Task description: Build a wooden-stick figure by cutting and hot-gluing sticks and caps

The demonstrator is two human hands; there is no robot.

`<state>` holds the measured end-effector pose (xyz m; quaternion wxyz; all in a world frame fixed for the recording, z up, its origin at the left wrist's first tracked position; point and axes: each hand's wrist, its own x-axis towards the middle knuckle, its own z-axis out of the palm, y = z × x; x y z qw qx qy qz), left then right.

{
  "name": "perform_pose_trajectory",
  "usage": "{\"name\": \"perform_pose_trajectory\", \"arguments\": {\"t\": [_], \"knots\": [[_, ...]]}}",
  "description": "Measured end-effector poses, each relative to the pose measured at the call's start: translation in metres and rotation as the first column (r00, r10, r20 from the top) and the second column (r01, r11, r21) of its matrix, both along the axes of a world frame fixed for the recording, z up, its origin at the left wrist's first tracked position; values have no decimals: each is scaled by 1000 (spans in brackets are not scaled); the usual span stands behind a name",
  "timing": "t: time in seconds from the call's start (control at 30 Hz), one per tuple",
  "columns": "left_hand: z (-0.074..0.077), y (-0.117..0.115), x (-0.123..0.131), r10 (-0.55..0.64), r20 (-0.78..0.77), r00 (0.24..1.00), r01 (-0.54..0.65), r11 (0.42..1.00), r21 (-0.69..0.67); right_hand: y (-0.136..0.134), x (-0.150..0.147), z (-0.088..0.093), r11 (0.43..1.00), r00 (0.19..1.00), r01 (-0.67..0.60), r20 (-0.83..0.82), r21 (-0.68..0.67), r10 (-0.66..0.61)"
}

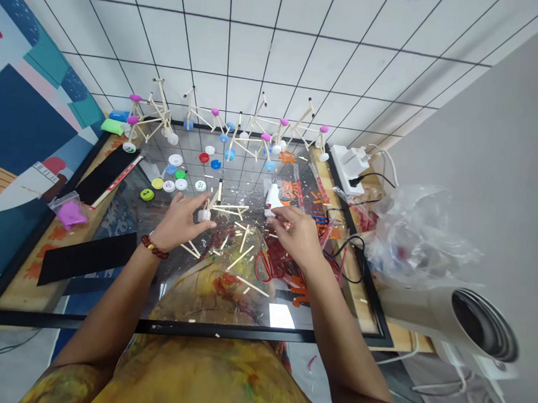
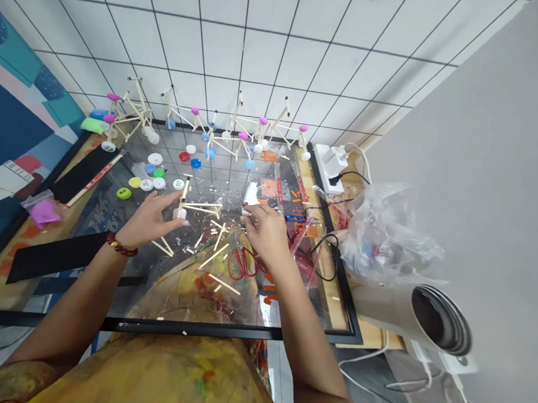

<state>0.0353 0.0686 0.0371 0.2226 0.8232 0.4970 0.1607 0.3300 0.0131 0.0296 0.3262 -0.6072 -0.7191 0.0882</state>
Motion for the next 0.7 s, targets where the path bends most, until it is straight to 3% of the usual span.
{"name": "perform_pose_trajectory", "arguments": {"t": [0.43,0.7], "knots": [[0,-5,-3,-31,13,999,30,998,52,-1,2,-3,1000,1000,5,-25,-5,-5],[-5,-3,-2,36,-12,999,-36,999,36,-4,-2,-3,1000,998,9,-55,24,-8]]}}
